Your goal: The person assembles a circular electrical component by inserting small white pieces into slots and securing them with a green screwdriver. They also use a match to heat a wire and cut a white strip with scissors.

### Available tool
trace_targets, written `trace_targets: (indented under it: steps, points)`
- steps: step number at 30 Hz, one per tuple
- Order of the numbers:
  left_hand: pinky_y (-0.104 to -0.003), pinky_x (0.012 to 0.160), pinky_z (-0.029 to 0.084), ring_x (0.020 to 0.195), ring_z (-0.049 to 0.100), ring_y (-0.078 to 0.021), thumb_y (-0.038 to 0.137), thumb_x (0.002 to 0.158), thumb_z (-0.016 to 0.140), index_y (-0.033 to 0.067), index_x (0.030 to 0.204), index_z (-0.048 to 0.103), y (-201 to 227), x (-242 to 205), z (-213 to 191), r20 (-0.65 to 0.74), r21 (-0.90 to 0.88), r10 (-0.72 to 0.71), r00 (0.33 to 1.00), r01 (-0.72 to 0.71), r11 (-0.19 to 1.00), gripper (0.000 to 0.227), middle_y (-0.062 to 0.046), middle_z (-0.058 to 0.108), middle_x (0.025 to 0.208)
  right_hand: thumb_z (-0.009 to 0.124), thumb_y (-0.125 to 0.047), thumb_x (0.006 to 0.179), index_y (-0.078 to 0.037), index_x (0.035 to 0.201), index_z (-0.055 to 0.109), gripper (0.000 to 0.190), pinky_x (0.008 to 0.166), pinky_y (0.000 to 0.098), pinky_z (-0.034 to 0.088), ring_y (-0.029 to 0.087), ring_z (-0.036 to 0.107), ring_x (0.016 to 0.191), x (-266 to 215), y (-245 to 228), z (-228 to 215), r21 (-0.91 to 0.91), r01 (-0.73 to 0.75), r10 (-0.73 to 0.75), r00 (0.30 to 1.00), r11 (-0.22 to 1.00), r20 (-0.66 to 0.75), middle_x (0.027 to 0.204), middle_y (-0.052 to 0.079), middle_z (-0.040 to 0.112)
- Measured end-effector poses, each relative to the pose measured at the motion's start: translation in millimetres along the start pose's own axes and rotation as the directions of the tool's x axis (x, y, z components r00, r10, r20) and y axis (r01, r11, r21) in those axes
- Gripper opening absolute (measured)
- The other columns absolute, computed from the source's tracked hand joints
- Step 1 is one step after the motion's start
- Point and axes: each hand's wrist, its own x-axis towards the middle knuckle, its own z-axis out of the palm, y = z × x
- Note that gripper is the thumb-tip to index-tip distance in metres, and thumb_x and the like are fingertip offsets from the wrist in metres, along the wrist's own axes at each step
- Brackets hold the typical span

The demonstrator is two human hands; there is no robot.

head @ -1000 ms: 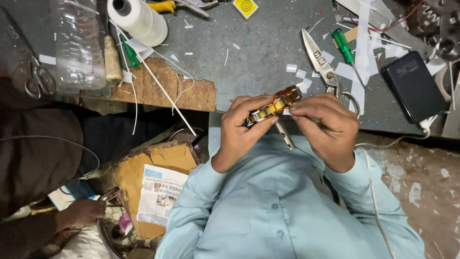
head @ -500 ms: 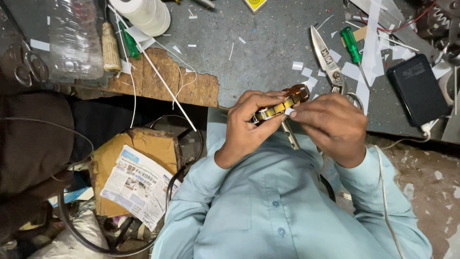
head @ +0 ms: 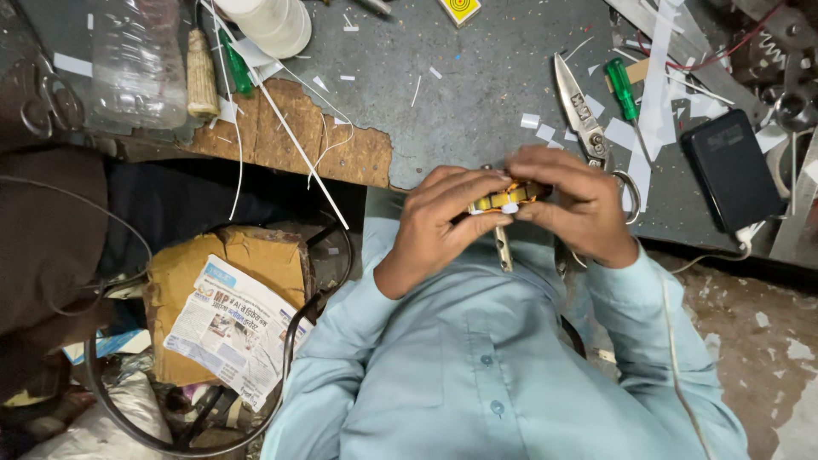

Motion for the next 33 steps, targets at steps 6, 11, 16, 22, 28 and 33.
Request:
trace_targets:
  steps: [6,11,16,22,28,33]
  points:
    - [-0.039,0.098,0.055,0.111,0.069,-0.0282,0.014,0.088,0.084,0.0055,0.117,0.071,-0.9,-11.3,8.1,-0.034,0.080,0.113,0.993,-0.109,0.991,0.033,-0.009,0.073,0.120,0.081,-0.025,0.091,-0.002,0.117,0.070,0.036,0.114,0.0479,0.049,0.028,0.070,0.119,-22.2,31.1,12.9,-0.097,0.175,-0.182,0.980,0.980,-0.078,0.117,0.013,0.073]
    - [-0.041,0.099,0.053,0.111,0.068,-0.0279,0.018,0.085,0.087,0.0037,0.119,0.070,-6.8,-17.1,3.7,0.017,0.021,0.145,0.989,-0.145,0.989,0.041,-0.009,0.072,0.121,0.078,-0.036,0.089,-0.002,0.117,0.072,0.044,0.113,0.0486,0.049,0.029,0.070,0.118,-32.7,35.8,8.1,-0.116,0.163,-0.167,0.986,0.980,-0.021,0.118,0.013,0.072]
    - [-0.039,0.095,0.053,0.105,0.068,-0.0240,0.019,0.083,0.091,0.0080,0.114,0.070,-10.4,-23.3,13.1,-0.063,0.016,0.177,0.982,-0.177,0.984,0.039,-0.005,0.073,0.115,0.075,-0.043,0.088,-0.002,0.117,0.071,0.051,0.111,0.0490,0.050,0.031,0.070,0.115,-37.6,36.0,9.6,-0.139,0.185,-0.189,0.982,0.973,-0.017,0.116,0.014,0.072]
    - [-0.038,0.096,0.052,0.104,0.069,-0.0222,0.018,0.082,0.093,0.0112,0.108,0.068,-6.3,-22.1,27.8,-0.186,0.042,0.158,0.970,-0.153,0.987,0.036,-0.002,0.073,0.113,0.071,-0.041,0.096,-0.002,0.116,0.071,0.044,0.108,0.0489,0.052,0.031,0.070,0.113,-36.8,31.8,16.3,-0.172,0.186,-0.199,0.978,0.967,-0.058,0.114,0.013,0.072]
    - [-0.041,0.099,0.053,0.109,0.069,-0.0304,0.022,0.079,0.090,0.0051,0.117,0.069,0.3,-13.5,2.7,0.016,0.060,0.049,0.999,-0.050,0.997,0.047,-0.011,0.073,0.118,0.072,-0.042,0.090,0.001,0.121,0.068,0.053,0.112,0.0465,0.049,0.033,0.065,0.121,-26.6,18.6,13.0,-0.189,0.141,-0.158,0.984,0.972,-0.078,0.123,0.015,0.069]
    - [-0.037,0.095,0.055,0.104,0.071,-0.0292,0.012,0.081,0.089,0.0053,0.117,0.072,-7.2,-15.6,12.9,-0.074,0.106,-0.059,0.995,0.067,0.992,0.040,-0.010,0.075,0.114,0.068,-0.006,0.091,0.001,0.124,0.071,0.034,0.109,0.0425,0.050,0.032,0.065,0.120,-18.7,35.5,-23.1,-0.389,-0.070,-0.066,0.944,0.918,-0.324,0.122,0.017,0.070]
